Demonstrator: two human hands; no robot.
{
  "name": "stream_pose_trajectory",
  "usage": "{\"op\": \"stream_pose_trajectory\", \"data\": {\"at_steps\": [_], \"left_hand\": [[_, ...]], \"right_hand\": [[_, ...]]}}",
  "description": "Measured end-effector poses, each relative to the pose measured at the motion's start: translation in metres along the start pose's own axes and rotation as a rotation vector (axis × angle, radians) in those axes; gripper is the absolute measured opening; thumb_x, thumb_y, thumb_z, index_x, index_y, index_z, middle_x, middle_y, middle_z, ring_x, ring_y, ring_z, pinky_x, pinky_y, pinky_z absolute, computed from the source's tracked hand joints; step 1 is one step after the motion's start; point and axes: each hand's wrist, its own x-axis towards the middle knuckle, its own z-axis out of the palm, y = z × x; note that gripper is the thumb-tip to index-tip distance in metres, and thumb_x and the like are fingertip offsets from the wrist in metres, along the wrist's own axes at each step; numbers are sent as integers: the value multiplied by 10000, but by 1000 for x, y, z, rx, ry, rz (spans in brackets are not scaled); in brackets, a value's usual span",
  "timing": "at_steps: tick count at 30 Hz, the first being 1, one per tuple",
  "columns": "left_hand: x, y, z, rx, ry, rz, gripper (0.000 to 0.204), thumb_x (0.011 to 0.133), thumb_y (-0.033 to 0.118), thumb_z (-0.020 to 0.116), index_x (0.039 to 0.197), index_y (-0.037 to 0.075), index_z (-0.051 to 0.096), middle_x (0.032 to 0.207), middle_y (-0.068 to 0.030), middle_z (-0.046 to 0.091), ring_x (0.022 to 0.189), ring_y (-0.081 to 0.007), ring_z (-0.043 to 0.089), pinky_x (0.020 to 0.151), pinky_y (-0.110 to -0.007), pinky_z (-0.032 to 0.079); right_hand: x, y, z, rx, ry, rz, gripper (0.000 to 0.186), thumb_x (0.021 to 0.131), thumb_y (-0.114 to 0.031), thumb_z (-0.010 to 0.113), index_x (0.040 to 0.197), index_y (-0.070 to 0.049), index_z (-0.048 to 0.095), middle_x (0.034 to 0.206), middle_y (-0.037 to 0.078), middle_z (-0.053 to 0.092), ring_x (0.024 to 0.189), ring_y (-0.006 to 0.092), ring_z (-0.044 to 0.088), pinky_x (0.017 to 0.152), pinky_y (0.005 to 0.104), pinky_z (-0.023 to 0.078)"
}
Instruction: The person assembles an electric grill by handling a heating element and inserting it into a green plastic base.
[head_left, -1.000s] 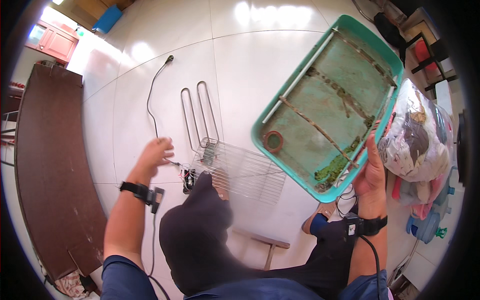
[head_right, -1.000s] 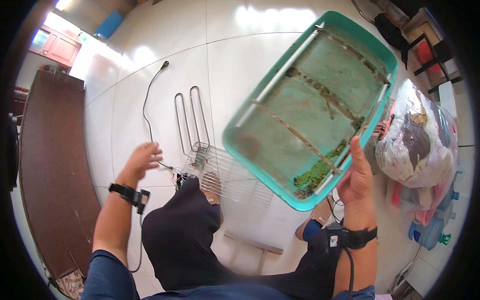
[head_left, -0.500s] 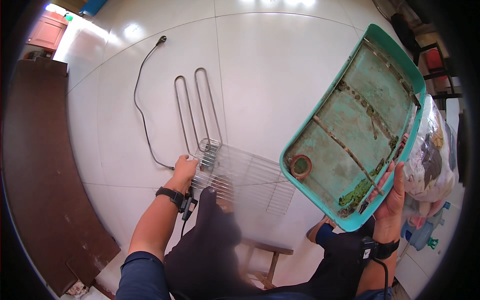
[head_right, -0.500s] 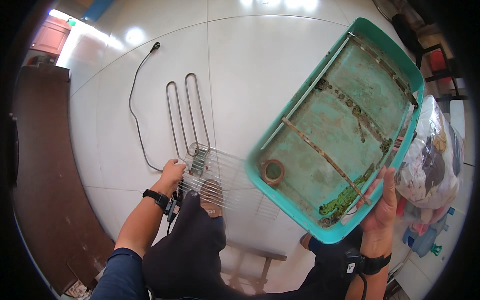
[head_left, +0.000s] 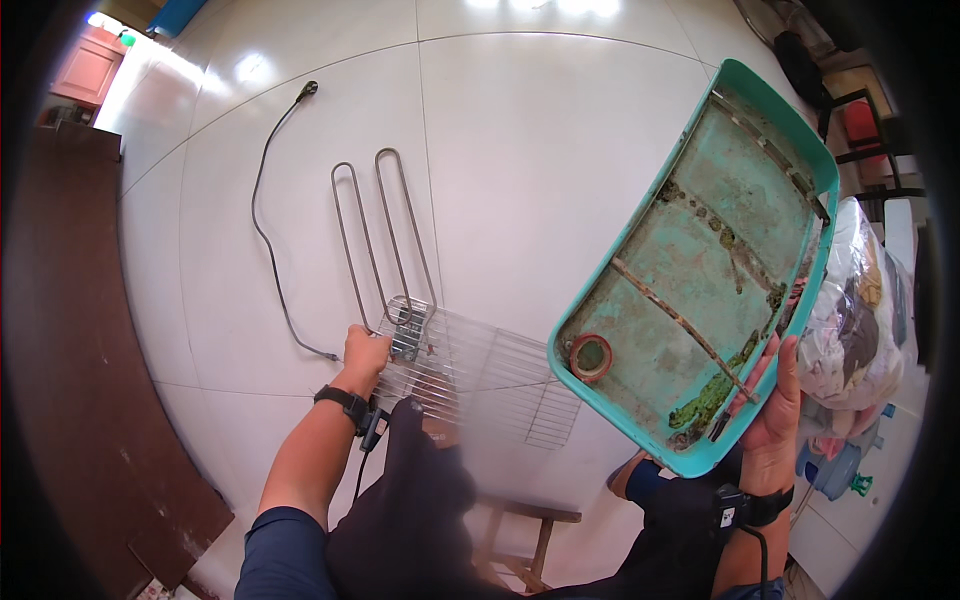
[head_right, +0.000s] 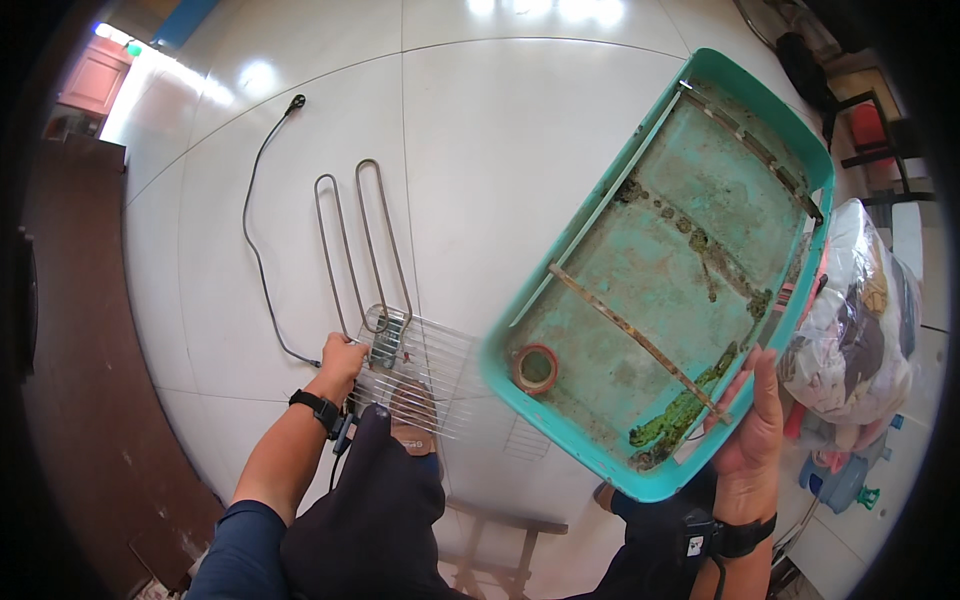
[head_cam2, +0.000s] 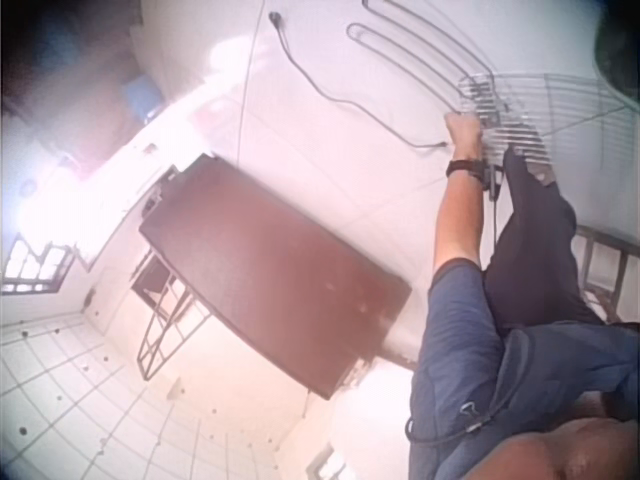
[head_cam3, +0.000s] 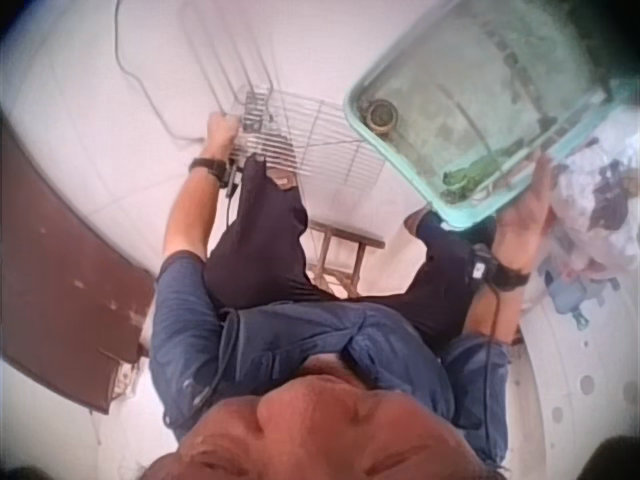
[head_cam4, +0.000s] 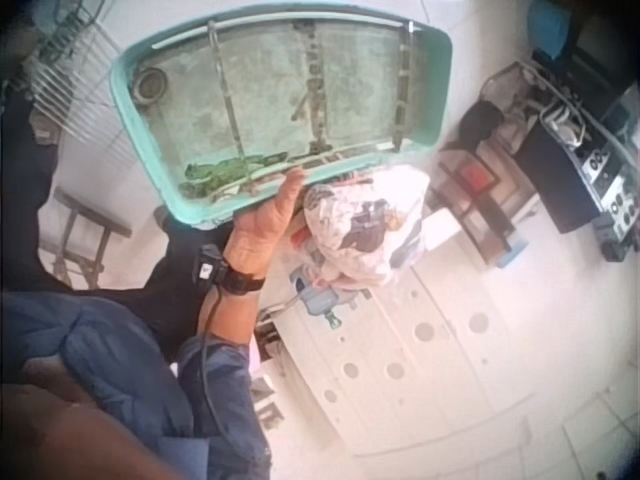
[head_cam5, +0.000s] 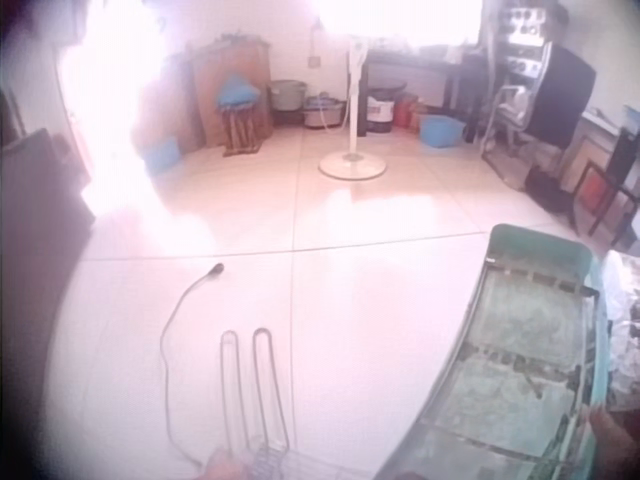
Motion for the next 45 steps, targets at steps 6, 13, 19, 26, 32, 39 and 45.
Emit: {"op": "stream_pose_trajectory", "data": {"at_steps": [6,13,19,26,32,39,45], "left_hand": [[-14,9,-6,-336,52,22,323,785,88,622,1023,-72,473,796,-191,670,621,-223,681,583,-332,544],[-50,57,-20,-583,-60,80,285,850,66,549,1096,-49,463,789,-150,662,608,-194,643,507,-313,495],[-75,86,-92,-792,-213,37,102,916,149,562,893,55,531,715,-52,577,523,-134,532,429,-261,372],[-155,127,-171,-837,-281,308,171,997,229,596,944,74,547,659,-4,541,486,-99,475,433,-242,390],[-263,159,-245,-825,-323,602,226,1042,171,510,1180,-7,521,617,7,525,468,-61,461,458,-189,385],[-339,136,-275,-787,-363,681,248,1039,179,499,1196,-13,500,555,7,490,438,-69,443,461,-200,374],[-362,113,-253,-836,-385,630,229,1041,164,477,1190,-8,495,554,2,494,432,-83,441,461,-218,378]], "right_hand": [[5,2,-14,41,-83,-14,267,958,-415,661,1028,-163,609,684,-124,555,518,2,549,431,167,453],[0,-8,-34,137,-19,-18,235,970,-454,621,968,-219,629,601,-106,591,455,57,588,411,238,522],[-27,-24,-4,121,-100,-42,292,942,-433,673,1066,-170,651,781,-42,695,654,94,676,549,264,562],[-26,-28,-32,278,-161,-150,483,941,-375,687,1298,-67,579,1240,94,664,1106,234,648,950,396,533],[-43,-42,-39,328,-141,-201,525,925,-353,718,1334,-75,544,1262,62,641,1149,208,614,1014,377,489],[-59,-53,-47,359,-223,-227,526,910,-329,745,1311,-57,541,1255,46,621,1179,177,578,1037,345,454],[-54,-53,-46,23,-97,-552,395,915,-327,748,1139,-34,607,1038,33,650,893,173,615,839,307,494]]}}
